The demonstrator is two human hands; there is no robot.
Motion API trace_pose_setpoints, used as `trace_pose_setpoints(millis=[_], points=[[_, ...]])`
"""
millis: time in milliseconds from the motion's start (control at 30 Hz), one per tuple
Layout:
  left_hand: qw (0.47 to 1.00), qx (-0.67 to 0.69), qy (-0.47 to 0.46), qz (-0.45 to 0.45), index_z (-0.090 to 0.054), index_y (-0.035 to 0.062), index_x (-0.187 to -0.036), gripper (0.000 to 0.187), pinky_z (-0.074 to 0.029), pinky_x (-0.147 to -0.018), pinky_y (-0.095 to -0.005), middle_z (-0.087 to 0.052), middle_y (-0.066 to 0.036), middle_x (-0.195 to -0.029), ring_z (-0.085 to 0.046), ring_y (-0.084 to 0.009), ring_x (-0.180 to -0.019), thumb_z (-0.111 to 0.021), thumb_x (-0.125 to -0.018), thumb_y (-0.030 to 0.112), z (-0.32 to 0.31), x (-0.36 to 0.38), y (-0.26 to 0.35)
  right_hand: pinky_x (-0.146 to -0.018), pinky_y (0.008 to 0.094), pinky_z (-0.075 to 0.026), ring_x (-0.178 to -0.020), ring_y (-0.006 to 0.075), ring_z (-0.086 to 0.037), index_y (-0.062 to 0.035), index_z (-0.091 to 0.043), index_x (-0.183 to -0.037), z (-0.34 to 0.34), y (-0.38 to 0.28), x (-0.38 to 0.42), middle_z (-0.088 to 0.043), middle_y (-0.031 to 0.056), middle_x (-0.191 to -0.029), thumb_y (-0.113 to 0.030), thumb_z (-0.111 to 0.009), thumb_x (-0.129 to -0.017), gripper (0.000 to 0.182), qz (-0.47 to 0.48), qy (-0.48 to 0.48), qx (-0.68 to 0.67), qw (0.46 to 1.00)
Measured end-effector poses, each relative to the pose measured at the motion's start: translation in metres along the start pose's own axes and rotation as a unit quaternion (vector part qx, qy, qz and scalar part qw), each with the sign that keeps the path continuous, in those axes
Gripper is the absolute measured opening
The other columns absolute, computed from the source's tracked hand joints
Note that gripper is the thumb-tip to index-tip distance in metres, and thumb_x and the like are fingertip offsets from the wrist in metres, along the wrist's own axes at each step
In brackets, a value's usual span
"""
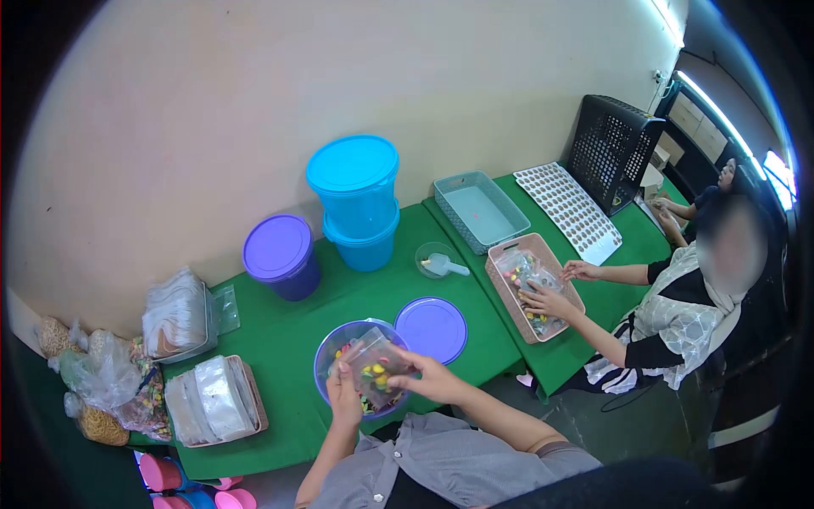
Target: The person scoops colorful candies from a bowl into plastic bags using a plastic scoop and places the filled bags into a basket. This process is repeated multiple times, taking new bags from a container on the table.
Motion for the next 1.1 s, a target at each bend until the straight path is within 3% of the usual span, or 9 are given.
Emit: trace_pose_setpoints(millis=[100, 167, 200, 267, 367, 467, 533, 767, 1100], points=[[0.999, 0.029, -0.016, 0.003, -0.050, -0.0024, -0.133, 0.054, -0.038, -0.104, -0.0369, -0.057, -0.017, -0.129, -0.054, -0.0234, -0.117, -0.033, -0.104, 0.040, 0.011, -0.014, -0.001, -0.079, 0.0254, -0.048, -0.091, 0.0095, -0.059, -0.0017, -0.066, -0.113, 0.019, 0.029, 0.000, -0.067, 0.0062, -0.098, -0.021, -0.059, -0.096, 0.027, -0.035, -0.033, 0.086, 0.995], [0.996, -0.044, 0.066, -0.041, -0.047, -0.0006, -0.137, 0.054, -0.035, -0.107, -0.0388, -0.053, -0.016, -0.134, -0.050, -0.0248, -0.121, -0.033, -0.104, 0.040, 0.031, -0.019, 0.010, -0.079, 0.0279, -0.050, -0.090, 0.0108, -0.061, -0.0002, -0.068, -0.109, 0.067, 0.001, -0.005, -0.069, 0.0094, -0.099, -0.017, -0.061, -0.094, 0.024, -0.050, 0.121, 0.230, 0.964], [0.988, -0.105, 0.102, -0.052, -0.047, 0.0004, -0.137, 0.051, -0.034, -0.108, -0.0392, -0.052, -0.015, -0.135, -0.048, -0.0252, -0.123, -0.035, -0.104, 0.037, 0.048, -0.021, 0.015, -0.074, 0.0298, -0.051, -0.084, 0.0133, -0.063, 0.0007, -0.069, -0.104, 0.097, -0.019, -0.006, -0.069, 0.0100, -0.093, -0.014, -0.062, -0.092, 0.021, 0.086, 0.214, 0.244, 0.942], [0.956, -0.221, 0.183, -0.060, -0.048, 0.0020, -0.136, 0.045, -0.033, -0.108, -0.0396, -0.051, -0.014, -0.136, -0.046, -0.0261, -0.126, -0.040, -0.102, 0.031, 0.096, -0.019, 0.019, -0.079, 0.0363, -0.051, -0.084, 0.0225, -0.066, 0.0022, -0.069, -0.095, 0.164, -0.050, -0.004, -0.069, 0.0122, -0.087, -0.006, -0.058, -0.088, 0.015, 0.149, 0.383, 0.291, 0.864], [0.862, -0.394, 0.315, -0.054, -0.050, 0.0024, -0.133, 0.043, -0.032, -0.109, -0.0443, -0.048, -0.016, -0.138, -0.043, -0.0306, -0.130, -0.052, -0.096, 0.024, 0.171, 0.005, 0.027, -0.086, 0.0447, -0.046, -0.096, 0.0345, -0.059, -0.0006, -0.064, -0.113, 0.262, -0.048, 0.001, -0.064, 0.0164, -0.103, -0.013, -0.055, -0.091, 0.026, 0.163, 0.480, 0.618, 0.601], [0.697, -0.619, 0.362, 0.004, -0.046, 0.0074, -0.137, 0.050, -0.029, -0.109, -0.0540, -0.044, -0.019, -0.142, -0.039, -0.0352, -0.133, -0.058, -0.092, 0.025, 0.249, 0.038, 0.006, -0.096, 0.0512, -0.039, -0.116, 0.0369, -0.051, -0.0015, -0.057, -0.125, 0.333, 0.017, -0.006, -0.058, 0.0189, -0.123, -0.025, -0.054, -0.093, 0.039, -0.097, 0.408, 0.679, 0.602], [0.536, -0.705, 0.401, 0.235, -0.042, 0.0139, -0.141, 0.060, -0.027, -0.107, -0.0625, -0.039, -0.020, -0.145, -0.037, -0.0373, -0.134, -0.064, -0.088, 0.029, 0.278, 0.064, 0.001, -0.099, 0.0545, -0.035, -0.122, 0.0401, -0.045, -0.0015, -0.055, -0.127, 0.336, 0.047, -0.008, -0.053, 0.0212, -0.129, -0.030, -0.053, -0.094, 0.044, -0.104, 0.395, 0.687, 0.601], [0.590, -0.680, 0.353, 0.256, -0.040, 0.0165, -0.143, 0.068, -0.032, -0.104, -0.0604, -0.044, -0.016, -0.144, -0.043, -0.0337, -0.131, -0.070, -0.083, 0.027, 0.326, 0.099, -0.035, -0.109, 0.0568, -0.023, -0.137, 0.0448, -0.029, -0.0016, -0.056, -0.124, 0.246, 0.029, -0.035, -0.041, 0.0238, -0.142, -0.029, -0.049, -0.097, 0.040, 0.022, 0.385, 0.644, 0.661], [0.630, -0.612, 0.472, 0.080, -0.068, 0.0094, -0.114, 0.027, -0.035, -0.104, -0.0524, -0.069, -0.015, -0.104, -0.064, -0.0369, -0.096, -0.064, -0.088, 0.017, 0.284, 0.085, 0.032, -0.112, 0.0528, -0.022, -0.140, 0.0398, -0.026, -0.0053, -0.059, -0.120, 0.093, -0.034, -0.069, -0.043, 0.0173, -0.143, -0.022, -0.049, -0.098, 0.030, 0.219, 0.315, 0.553, 0.740]])
Point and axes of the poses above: each hand's wrist, its own x-axis away from the middle knuckle, its own z-axis out of the back of the hand, y = z × x, the point moved 6 cm from there along -x, towards the middle knuckle
